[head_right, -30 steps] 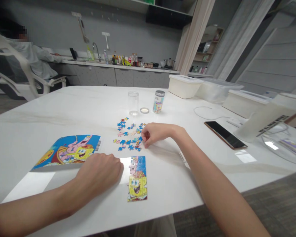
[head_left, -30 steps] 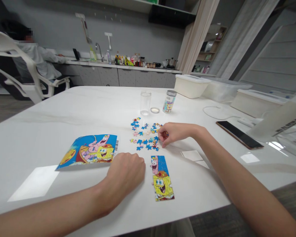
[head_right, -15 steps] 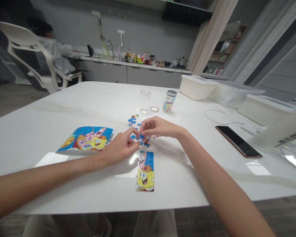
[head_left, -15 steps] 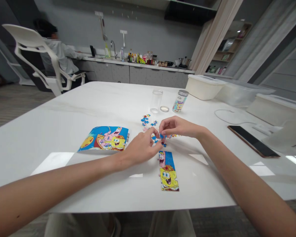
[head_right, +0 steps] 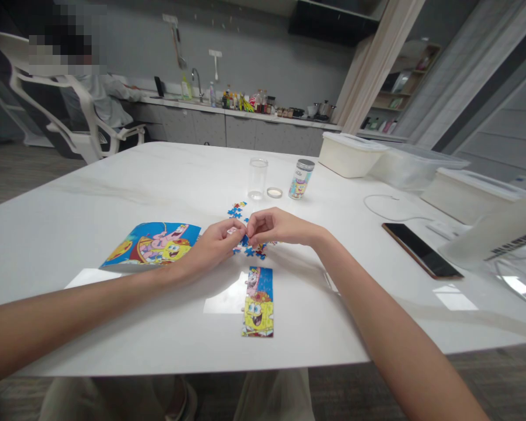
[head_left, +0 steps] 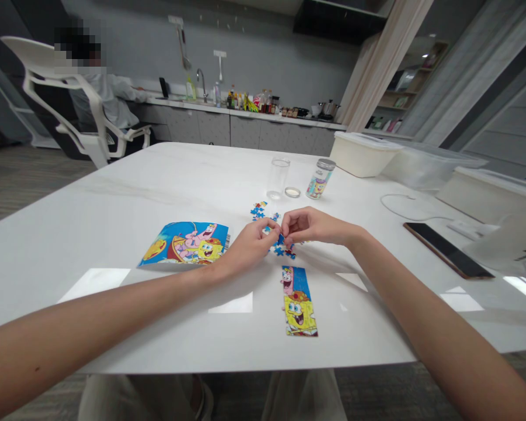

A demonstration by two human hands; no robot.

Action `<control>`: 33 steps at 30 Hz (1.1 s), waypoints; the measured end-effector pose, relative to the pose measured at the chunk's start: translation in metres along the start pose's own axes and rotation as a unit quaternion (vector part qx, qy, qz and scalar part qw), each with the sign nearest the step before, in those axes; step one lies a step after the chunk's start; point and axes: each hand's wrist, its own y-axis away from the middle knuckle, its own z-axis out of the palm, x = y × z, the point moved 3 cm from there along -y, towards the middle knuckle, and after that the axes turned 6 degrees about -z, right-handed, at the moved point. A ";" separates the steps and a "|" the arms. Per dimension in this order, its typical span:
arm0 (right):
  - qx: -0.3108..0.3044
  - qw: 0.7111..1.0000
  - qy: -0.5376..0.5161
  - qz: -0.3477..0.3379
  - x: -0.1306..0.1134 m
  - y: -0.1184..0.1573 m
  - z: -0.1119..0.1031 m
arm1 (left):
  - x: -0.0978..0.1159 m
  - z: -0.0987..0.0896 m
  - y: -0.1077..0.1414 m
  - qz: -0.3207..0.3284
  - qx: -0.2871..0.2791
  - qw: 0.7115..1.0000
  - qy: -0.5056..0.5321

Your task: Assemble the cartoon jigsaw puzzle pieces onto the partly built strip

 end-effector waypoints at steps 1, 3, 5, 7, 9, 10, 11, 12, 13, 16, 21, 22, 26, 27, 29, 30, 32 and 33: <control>-0.001 1.000 0.000 -0.001 0.001 -0.001 0.000 | -0.001 0.001 0.000 -0.006 -0.005 1.000 0.007; -0.009 1.000 0.001 -0.001 0.001 -0.001 0.001 | -0.004 0.002 -0.002 -0.016 -0.016 1.000 0.022; -0.010 1.000 0.006 -0.002 0.000 -0.001 0.001 | -0.007 0.004 -0.004 -0.021 -0.027 0.999 0.029; -0.006 1.000 0.015 -0.001 -0.001 -0.002 0.002 | -0.009 0.005 -0.005 -0.024 -0.037 0.998 0.034; -0.002 1.000 0.027 0.000 -0.002 -0.002 0.003 | -0.011 0.006 -0.005 -0.027 -0.043 0.998 0.044; 0.001 1.000 0.030 -0.002 -0.003 -0.003 0.003 | -0.011 0.006 -0.005 -0.027 -0.044 0.997 0.049; 0.002 1.000 0.030 -0.004 -0.003 -0.003 0.004 | -0.011 0.006 -0.005 -0.026 -0.043 0.997 0.051; 0.003 1.000 0.027 -0.007 -0.004 -0.003 0.004 | -0.010 0.005 -0.005 -0.024 -0.040 0.998 0.047; 0.002 1.000 0.023 -0.010 -0.004 -0.003 0.004 | -0.010 0.005 -0.005 -0.020 -0.036 0.998 0.040; 0.001 1.000 0.018 -0.017 -0.004 -0.003 0.004 | -0.007 0.003 -0.003 -0.009 -0.019 1.000 0.013; -0.013 0.999 0.029 -0.009 -0.005 -0.001 0.003 | -0.003 0.002 0.000 -0.009 -0.008 1.000 -0.004; -0.025 0.999 0.038 -0.001 -0.005 0.000 0.003 | -0.003 0.002 0.000 -0.008 -0.013 1.000 -0.005; -0.090 0.987 0.123 0.042 -0.007 0.005 0.004 | -0.003 0.003 -0.002 -0.022 -0.052 0.998 -0.029; -0.102 0.981 0.155 0.050 -0.007 0.006 0.004 | -0.003 0.002 -0.003 -0.025 -0.065 0.996 -0.050; -0.116 0.968 0.215 0.061 -0.009 0.007 0.004 | -0.001 0.001 -0.005 -0.013 -0.094 0.990 -0.100; -0.123 0.961 0.238 0.066 -0.010 0.008 0.005 | 0.000 0.000 -0.005 -0.002 -0.108 0.986 -0.126; -0.140 0.952 0.262 0.075 -0.011 0.009 0.008 | 0.004 -0.001 -0.005 0.023 -0.132 0.977 -0.165; -0.150 0.949 0.265 0.080 -0.012 0.009 0.010 | 0.005 -0.001 -0.005 0.029 -0.139 0.974 -0.175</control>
